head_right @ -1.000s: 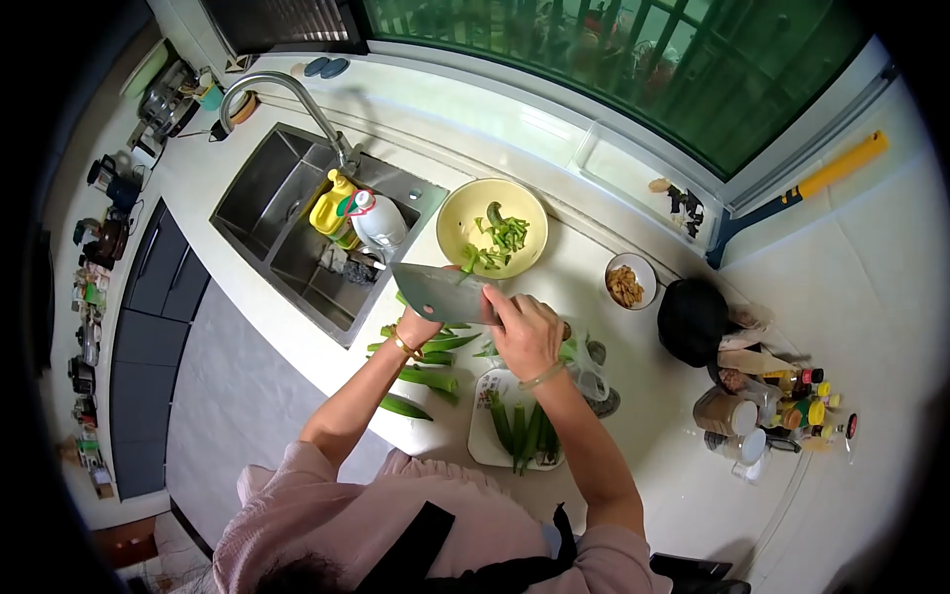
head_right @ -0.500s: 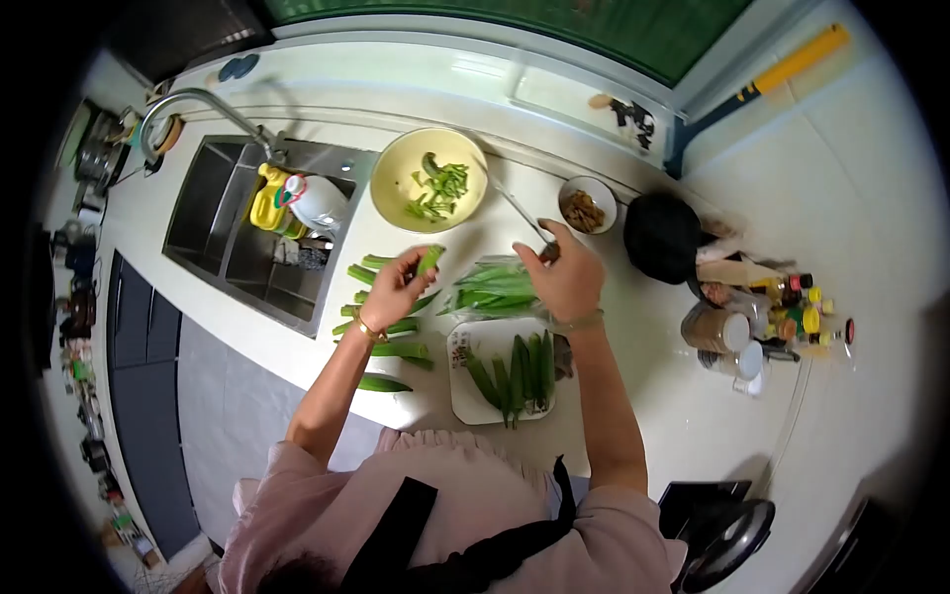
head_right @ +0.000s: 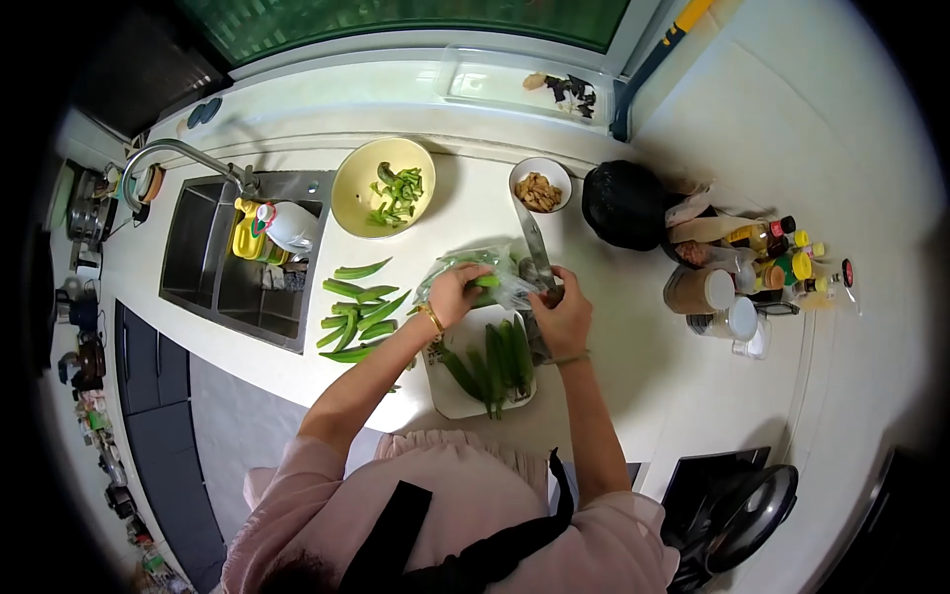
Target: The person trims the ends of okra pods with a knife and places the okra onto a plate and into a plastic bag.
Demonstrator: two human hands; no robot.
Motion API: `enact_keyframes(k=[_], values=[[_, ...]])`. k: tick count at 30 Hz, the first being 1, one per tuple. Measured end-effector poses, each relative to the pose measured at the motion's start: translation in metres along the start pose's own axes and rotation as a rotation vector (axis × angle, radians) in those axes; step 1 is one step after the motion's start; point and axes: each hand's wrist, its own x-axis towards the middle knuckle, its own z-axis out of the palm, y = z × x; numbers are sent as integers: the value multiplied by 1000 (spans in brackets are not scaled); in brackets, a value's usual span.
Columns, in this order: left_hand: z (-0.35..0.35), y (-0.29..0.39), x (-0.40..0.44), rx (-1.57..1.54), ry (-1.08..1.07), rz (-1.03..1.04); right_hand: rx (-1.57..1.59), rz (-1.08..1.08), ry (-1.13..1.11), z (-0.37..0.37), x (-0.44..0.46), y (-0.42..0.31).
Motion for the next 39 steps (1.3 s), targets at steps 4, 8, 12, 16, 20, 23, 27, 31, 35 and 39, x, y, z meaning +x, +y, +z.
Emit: enact_keyframes(k=[4,8,12,16,20,23,27,31,35,39], values=[[-7,-1,-2,48,1,38,84,-29,-16,-2,4,-2],[-15,-2,-5,126,-5,103,69,-59,-13,-5,5,-3],[-17,1,-6,168,-36,107,130,-39,-32,-1,1,-4],[-18,1,-6,216,-61,96,496,150,-157,-5,4,-13],[-23,6,-7,212,-96,110,583,236,-151,-7,10,-25],[-29,14,-11,226,-103,171,604,218,-143,-8,10,-29],[-33,-5,-26,249,-90,179,548,256,-122,-7,10,-18],[-23,-4,-25,181,-116,280,560,238,-109,-6,9,-25],[-18,-1,-20,198,0,252,545,233,-116,-7,9,-28],[-35,-9,-42,273,-55,44,565,259,-93,-7,11,-18]])
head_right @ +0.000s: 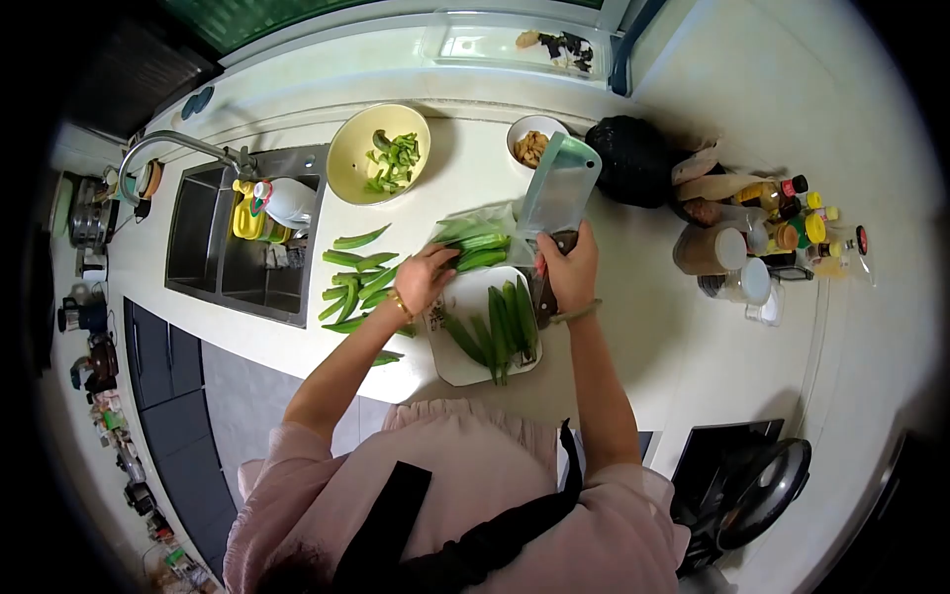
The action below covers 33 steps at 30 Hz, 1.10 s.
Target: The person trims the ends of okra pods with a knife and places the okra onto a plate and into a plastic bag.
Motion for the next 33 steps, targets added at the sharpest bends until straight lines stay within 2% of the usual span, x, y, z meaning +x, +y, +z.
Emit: enact_keyframes(k=[1,5,6,9,11,12,14,18,23,26,30,32,33], values=[[-5,-2,-9,29,-58,-73,-1,-4,6,0,0,-2],[-12,1,-35,46,204,120,-13,-33,27,-3,0,1],[-11,8,-40,41,190,120,-14,-35,22,-4,0,3],[9,28,-47,-120,-84,335,-2,-14,27,-3,-1,5],[28,44,-50,-104,-284,442,16,-13,29,-1,-3,0],[36,50,-53,-111,-290,441,-3,-11,35,0,-4,-1],[49,58,-55,54,-489,482,-27,-15,45,-1,-5,-2],[53,68,-52,173,-617,451,-27,-24,26,-3,-4,2],[54,72,-37,342,-666,622,-14,-28,24,-4,-2,6],[50,69,-32,314,-718,669,-16,-27,28,-9,0,11],[37,64,-28,148,-739,619,-72,-43,27,-21,2,21],[19,75,-23,-246,-740,260,-120,-55,26,-30,1,26],[19,73,-26,-241,-734,264,-148,-97,34,-33,0,29]])
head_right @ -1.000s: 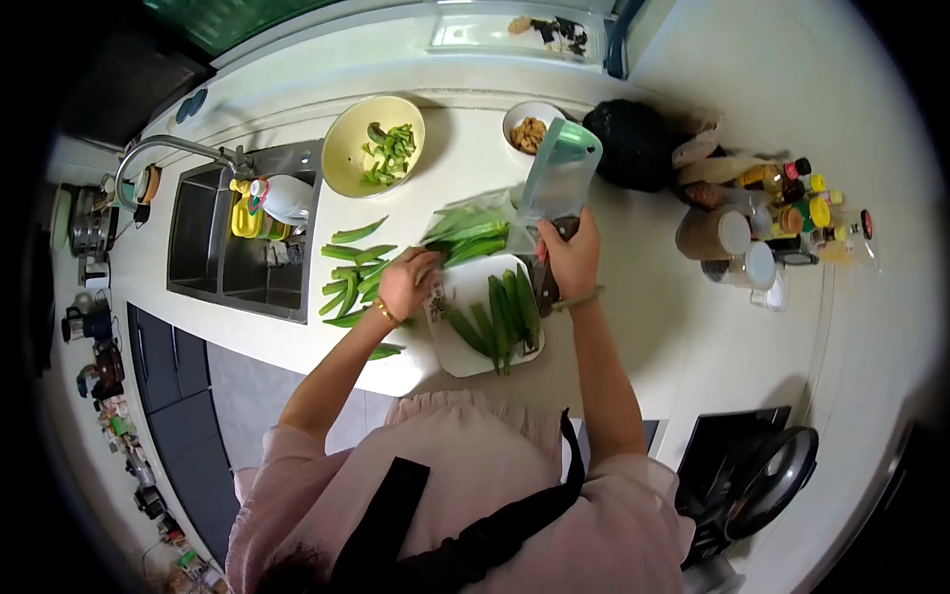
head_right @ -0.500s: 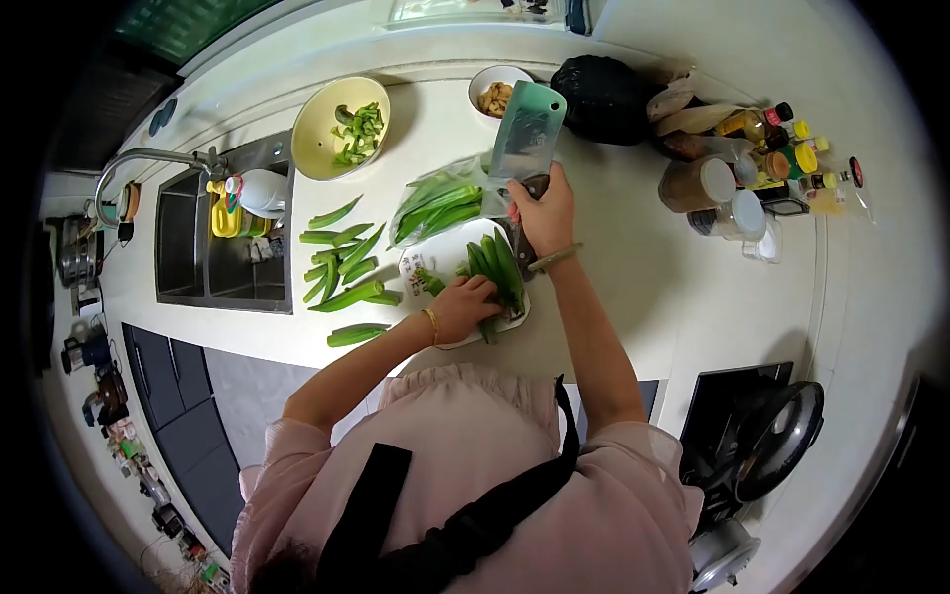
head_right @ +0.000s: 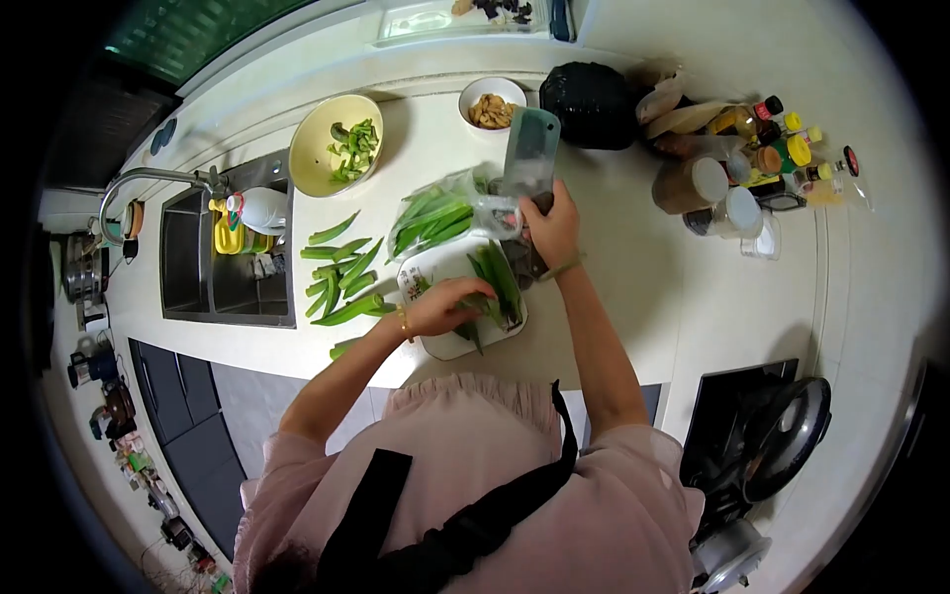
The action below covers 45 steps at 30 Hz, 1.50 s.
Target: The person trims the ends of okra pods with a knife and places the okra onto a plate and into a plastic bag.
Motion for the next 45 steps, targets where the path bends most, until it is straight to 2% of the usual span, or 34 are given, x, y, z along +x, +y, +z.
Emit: enact_keyframes(k=[2,3,4,6,7,8,9,10,12,14,16,18,19,23,27,30,32,33,35,39,42,44,45], values=[[1,-6,-6,-657,401,-57,-23,-61,-4,-4,-2,4],[-11,-1,-9,-914,434,-45,-107,-96,32,-5,-5,5],[-22,-1,-10,-928,519,49,-188,-134,64,-6,-7,6],[-38,-5,-16,-1042,663,12,-374,-345,152,-5,-9,6],[-46,-5,-19,-1056,739,-21,-362,-370,127,-1,-11,-2],[-53,-9,-22,-1043,776,-12,-460,-484,181,1,-13,-11],[-60,-15,-26,-972,799,-63,-554,-598,240,5,-14,-21],[-65,-21,-29,-904,819,-116,-542,-622,220,11,-15,-28],[-69,-33,-33,-881,917,-134,-495,-681,102,26,-18,-43],[-76,-47,-38,-571,962,-199,-450,-678,-57,49,-20,-68],[-87,-37,-44,-549,1025,-219,-550,-837,-170,68,-18,-77],[-96,-27,-51,-547,1125,-147,-562,-898,-211,88,-15,-83],[-101,-29,-54,-453,1135,-166,-578,-945,-240,97,-14,-85],[-97,-53,-66,-523,1215,-85,-589,-1001,-296,127,-6,-91],[-95,-73,-71,-537,1273,-131,-606,-1039,-287,145,-1,-90],[-96,-73,-74,-748,1298,-136,-621,-1074,-261,153,2,-88],[-106,-53,-79,-386,1307,-164,-609,-1099,-234,157,5,-87],[-106,-56,-79,-390,1307,-163,-613,-1098,-235,159,6,-87],[-107,-62,-80,-149,1309,-209,-614,-1111,-255,162,9,-88],[-112,-62,-81,-182,1347,-198,-641,-1079,-296,166,14,-89],[-118,-67,-85,-201,1305,-316,-632,-1027,-334,170,22,-83],[-117,-87,-85,-678,1287,-241,-775,-927,-340,170,35,-71],[-125,-66,-86,-724,1327,-161,-879,-846,-335,167,41,-63]])
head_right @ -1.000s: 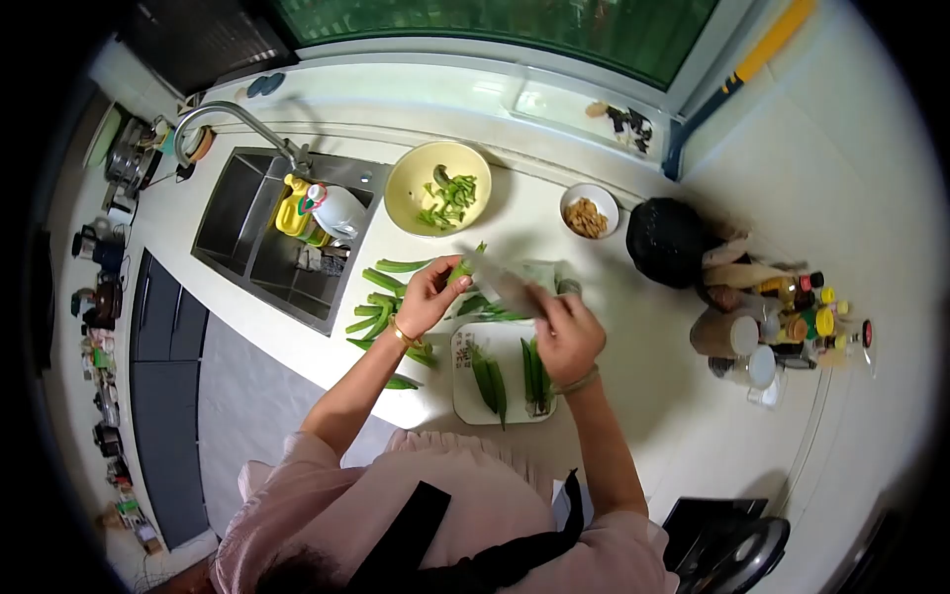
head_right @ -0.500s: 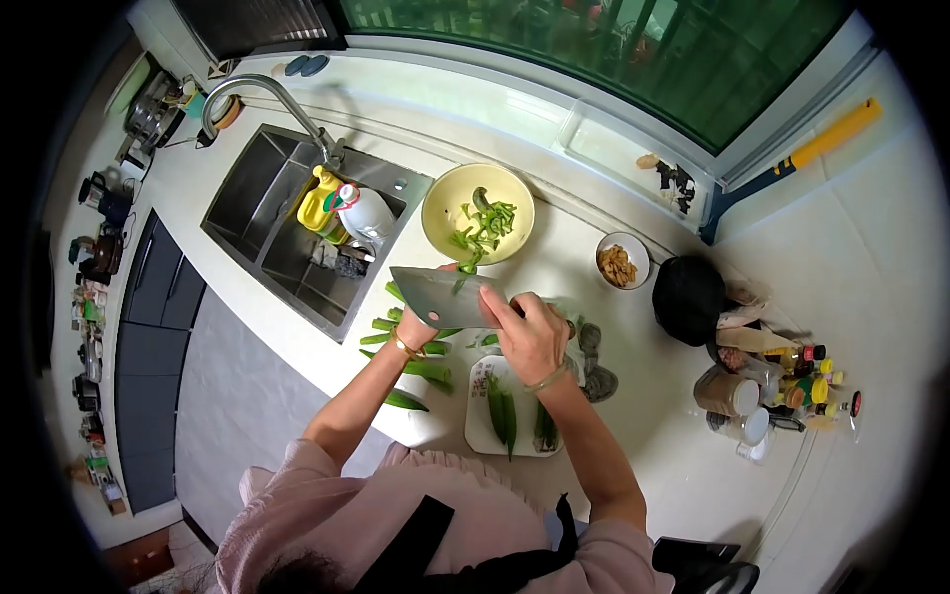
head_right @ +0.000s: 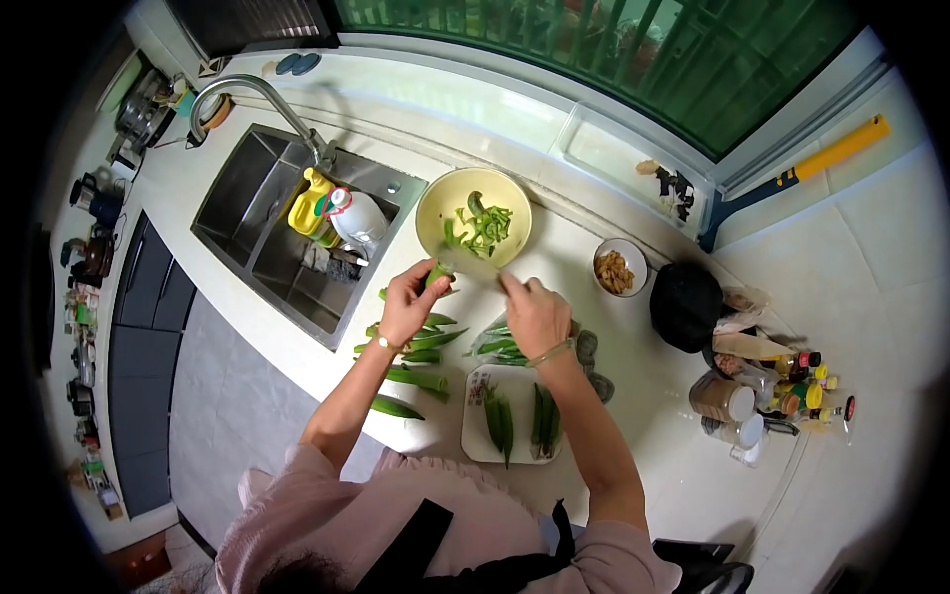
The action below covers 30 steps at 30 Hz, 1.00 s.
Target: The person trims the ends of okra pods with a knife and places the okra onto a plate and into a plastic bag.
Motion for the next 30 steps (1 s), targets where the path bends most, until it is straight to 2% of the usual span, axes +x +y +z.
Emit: enact_keyframes(k=[1,3,4,8,13,14,17,18,20,21,23,29,30], values=[[0,3,3,3,-3,2,1,2,4,4,-1,10],[-3,4,4,212,-55,112,5,147,-2,6,-4,21],[-5,0,7,255,-70,78,50,177,6,1,-7,24],[4,5,4,204,-84,135,138,284,113,-19,-17,25],[15,13,-2,80,-122,59,221,412,175,-39,-47,43],[19,19,-7,-96,-170,-71,266,477,209,-47,-54,43],[23,19,-14,-216,-336,-308,325,562,292,-65,-76,46],[25,16,-17,-210,-347,-313,364,626,313,-64,-88,52],[27,8,-25,-591,-421,-481,377,678,397,-59,-108,63],[30,9,-29,-587,-422,-488,378,686,398,-65,-112,60],[38,13,-37,-679,-310,-655,390,710,292,-79,-118,52],[47,4,-54,-684,-319,-695,495,793,221,-65,-140,43],[51,8,-57,-587,-344,-614,494,790,211,-62,-141,41]])
